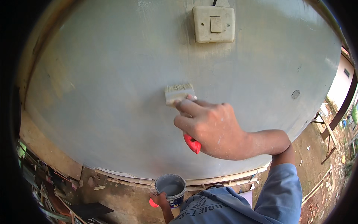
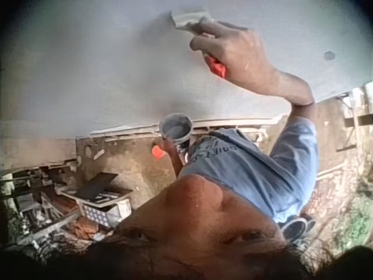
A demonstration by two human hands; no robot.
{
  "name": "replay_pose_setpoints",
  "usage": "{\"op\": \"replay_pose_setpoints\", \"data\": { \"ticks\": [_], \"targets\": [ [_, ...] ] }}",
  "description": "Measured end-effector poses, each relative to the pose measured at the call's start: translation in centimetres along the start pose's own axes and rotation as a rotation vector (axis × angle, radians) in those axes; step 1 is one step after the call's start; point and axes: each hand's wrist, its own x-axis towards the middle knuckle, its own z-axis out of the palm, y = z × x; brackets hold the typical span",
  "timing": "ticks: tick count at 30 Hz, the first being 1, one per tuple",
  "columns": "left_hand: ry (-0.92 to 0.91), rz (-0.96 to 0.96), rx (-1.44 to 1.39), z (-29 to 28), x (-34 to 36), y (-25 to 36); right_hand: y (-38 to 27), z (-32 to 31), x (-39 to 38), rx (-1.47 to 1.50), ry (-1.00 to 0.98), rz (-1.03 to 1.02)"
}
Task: The person paints the exterior wall of a building using a brush. They dip the brush into a paint bucket and apply the light-colored paint to the surface, working around an electrical switch and moving along the wall.
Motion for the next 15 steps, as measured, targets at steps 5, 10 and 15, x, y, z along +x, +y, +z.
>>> {"op": "replay_pose_setpoints", "data": {
  "ticks": [5, 10, 15],
  "targets": [
    [-0.091, -0.111, 0.471, 0.1, 1.2, 2.1, 4.4, -6.2, 12.4, -0.215, 0.542, -0.238],
    [-0.042, -0.057, 0.373, 0.0, 1.1, 2.2, 7.9, -0.1, 14.0, -0.271, 0.483, -0.201],
    [-0.036, -0.076, 0.328, -0.4, 0.3, 1.3, 0.9, 8.9, -3.4, -0.234, 0.075, -0.109]
  ]
}}
